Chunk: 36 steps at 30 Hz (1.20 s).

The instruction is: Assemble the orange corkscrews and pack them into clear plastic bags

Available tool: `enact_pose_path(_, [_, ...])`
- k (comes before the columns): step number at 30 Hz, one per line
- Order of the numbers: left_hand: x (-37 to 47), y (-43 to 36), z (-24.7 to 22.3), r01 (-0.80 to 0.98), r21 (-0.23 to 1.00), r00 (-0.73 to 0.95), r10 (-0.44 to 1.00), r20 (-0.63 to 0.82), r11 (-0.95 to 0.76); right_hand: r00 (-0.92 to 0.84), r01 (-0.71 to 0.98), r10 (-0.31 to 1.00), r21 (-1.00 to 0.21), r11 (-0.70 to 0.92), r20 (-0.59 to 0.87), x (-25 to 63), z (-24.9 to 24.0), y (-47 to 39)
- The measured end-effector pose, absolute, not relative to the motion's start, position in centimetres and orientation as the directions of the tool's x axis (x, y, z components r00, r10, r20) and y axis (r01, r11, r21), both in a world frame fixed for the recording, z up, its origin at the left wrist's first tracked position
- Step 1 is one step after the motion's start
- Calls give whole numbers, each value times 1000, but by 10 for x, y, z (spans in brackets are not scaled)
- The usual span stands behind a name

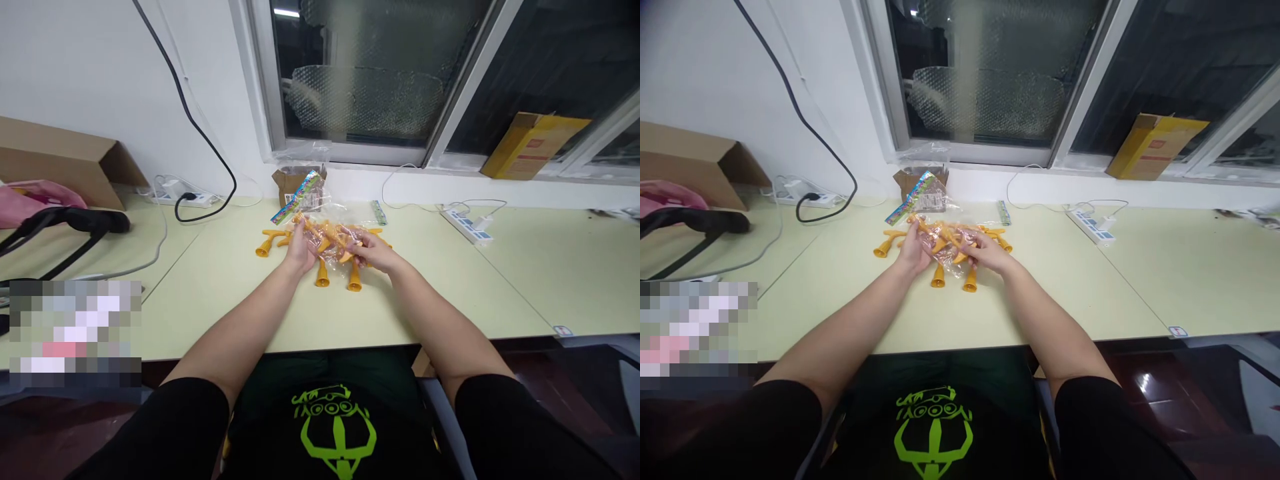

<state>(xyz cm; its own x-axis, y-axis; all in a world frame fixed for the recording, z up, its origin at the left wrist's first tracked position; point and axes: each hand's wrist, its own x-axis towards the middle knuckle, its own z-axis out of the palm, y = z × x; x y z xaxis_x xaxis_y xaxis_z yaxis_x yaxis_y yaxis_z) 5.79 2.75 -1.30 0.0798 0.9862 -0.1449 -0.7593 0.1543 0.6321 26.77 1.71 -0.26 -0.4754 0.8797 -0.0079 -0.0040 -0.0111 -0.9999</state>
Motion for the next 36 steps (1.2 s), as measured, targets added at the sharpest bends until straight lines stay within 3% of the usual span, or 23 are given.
enact_pose_path(2, [58,27,-18,-754,640,84,988,-128,147,-438,-1,899,-1000,-2,-1,264,-3,23])
enact_pose_path(6, [56,22,-25,-755,643,89,992,-94,129,-316,-221,947,-975,-19,53,252,-13,30])
enact_pose_path(16, [58,11,-21,-730,680,24,997,-70,66,-180,-515,983,-849,-116,-25,240,-32,25])
enact_pose_path(24, [68,1,-27,-625,775,74,995,-60,93,-183,-511,980,-859,-28,77,231,-35,17])
enact_pose_path(30, [58,5,-23,-663,738,82,992,-96,127,-281,-513,954,-857,-57,105,234,-27,11])
enact_pose_path(33, [48,9,-17,-708,690,80,988,-135,152,-243,-414,961,-910,20,131,247,-24,15])
enact_pose_path(36, [37,11,-10,-776,610,59,982,-178,158,-45,-150,987,-977,149,157,267,-26,24])
